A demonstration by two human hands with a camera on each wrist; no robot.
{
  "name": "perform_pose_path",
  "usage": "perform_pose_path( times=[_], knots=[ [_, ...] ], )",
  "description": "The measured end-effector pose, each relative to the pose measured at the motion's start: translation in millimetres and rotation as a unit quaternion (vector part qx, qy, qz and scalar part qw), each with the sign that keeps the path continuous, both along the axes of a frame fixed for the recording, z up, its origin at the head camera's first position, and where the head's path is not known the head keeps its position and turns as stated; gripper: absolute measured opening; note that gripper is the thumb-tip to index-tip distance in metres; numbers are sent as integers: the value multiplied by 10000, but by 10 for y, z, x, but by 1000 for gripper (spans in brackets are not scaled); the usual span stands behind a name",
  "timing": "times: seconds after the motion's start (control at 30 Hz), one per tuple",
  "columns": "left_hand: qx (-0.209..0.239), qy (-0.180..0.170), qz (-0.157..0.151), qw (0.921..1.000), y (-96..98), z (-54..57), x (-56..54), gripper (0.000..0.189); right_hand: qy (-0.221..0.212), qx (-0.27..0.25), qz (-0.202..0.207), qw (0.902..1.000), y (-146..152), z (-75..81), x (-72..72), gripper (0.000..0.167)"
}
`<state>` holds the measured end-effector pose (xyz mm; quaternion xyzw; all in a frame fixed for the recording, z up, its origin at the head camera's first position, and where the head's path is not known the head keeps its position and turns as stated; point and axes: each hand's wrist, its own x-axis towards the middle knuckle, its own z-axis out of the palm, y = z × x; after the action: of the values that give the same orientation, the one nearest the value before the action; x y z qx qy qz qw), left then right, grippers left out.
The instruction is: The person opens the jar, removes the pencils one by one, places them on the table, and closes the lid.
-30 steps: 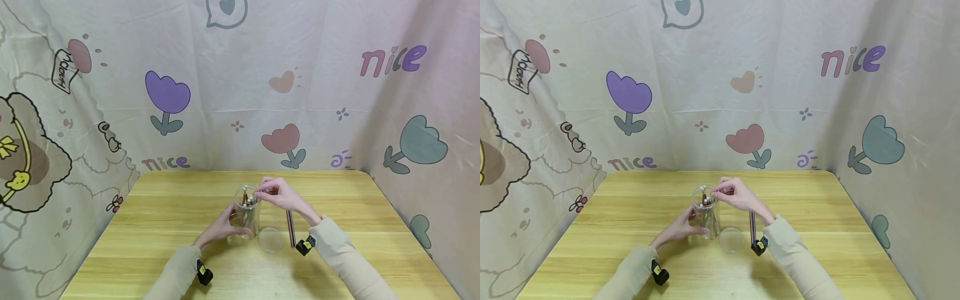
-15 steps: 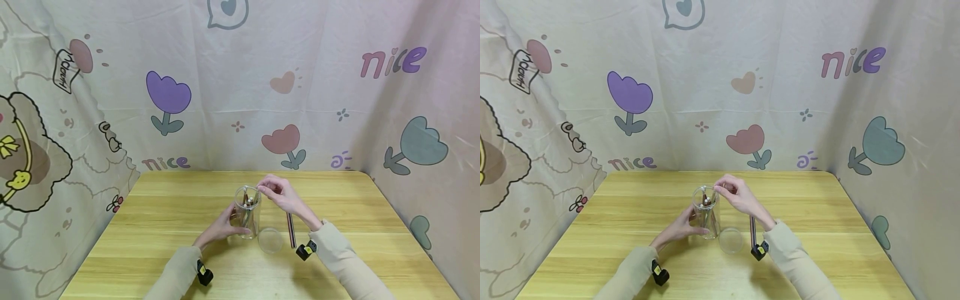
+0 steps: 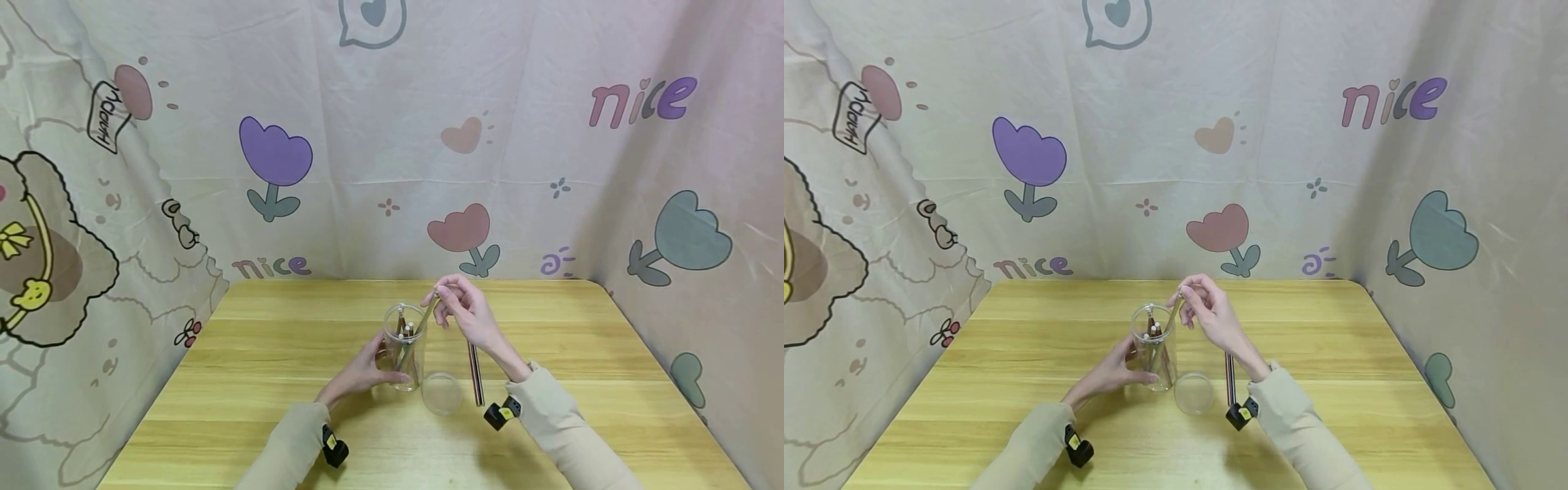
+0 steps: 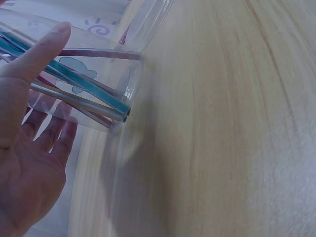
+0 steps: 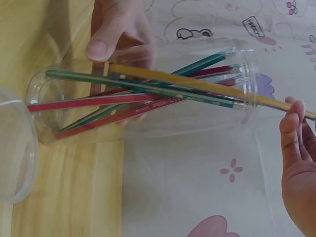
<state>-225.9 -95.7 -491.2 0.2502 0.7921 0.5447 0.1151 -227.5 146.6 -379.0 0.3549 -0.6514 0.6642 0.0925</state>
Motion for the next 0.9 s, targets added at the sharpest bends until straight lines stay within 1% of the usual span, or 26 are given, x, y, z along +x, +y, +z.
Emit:
perform_pose_path(
  times=[0.13, 0.2, 0.33, 0.5, 0.63, 0.73, 0.83, 0.9],
  knots=[
    [-23, -6, 24, 10000, -3, -8, 1, 84, 91, -325, -25, 9994, 17, 32, 9, 12],
    [-39, -6, 34, 10000, -4, -15, -2, 84, 137, -443, -52, 9989, 32, 48, 14, 13],
    [-44, 14, 15, 10000, -4, -28, -9, 85, 193, -468, -58, 9987, 72, 75, 25, 21],
    [-36, -7, 4, 10000, -3, -31, -9, 85, 227, -433, -33, 9988, 138, 110, 30, 25],
    [-25, -13, -4, 10000, -6, -27, -7, 83, 400, -580, 10, 9975, 202, 141, 25, 27],
    [-13, -10, -22, 10000, -8, -23, -5, 85, 500, -728, 33, 9961, 254, 160, 25, 27],
    [0, -14, -41, 10000, -8, -21, -6, 87, 461, -845, -29, 9954, 300, 186, 34, 24],
    [13, 8, -55, 10000, -9, -21, -8, 88, 360, -899, -86, 9953, 328, 208, 48, 22]
  ],
)
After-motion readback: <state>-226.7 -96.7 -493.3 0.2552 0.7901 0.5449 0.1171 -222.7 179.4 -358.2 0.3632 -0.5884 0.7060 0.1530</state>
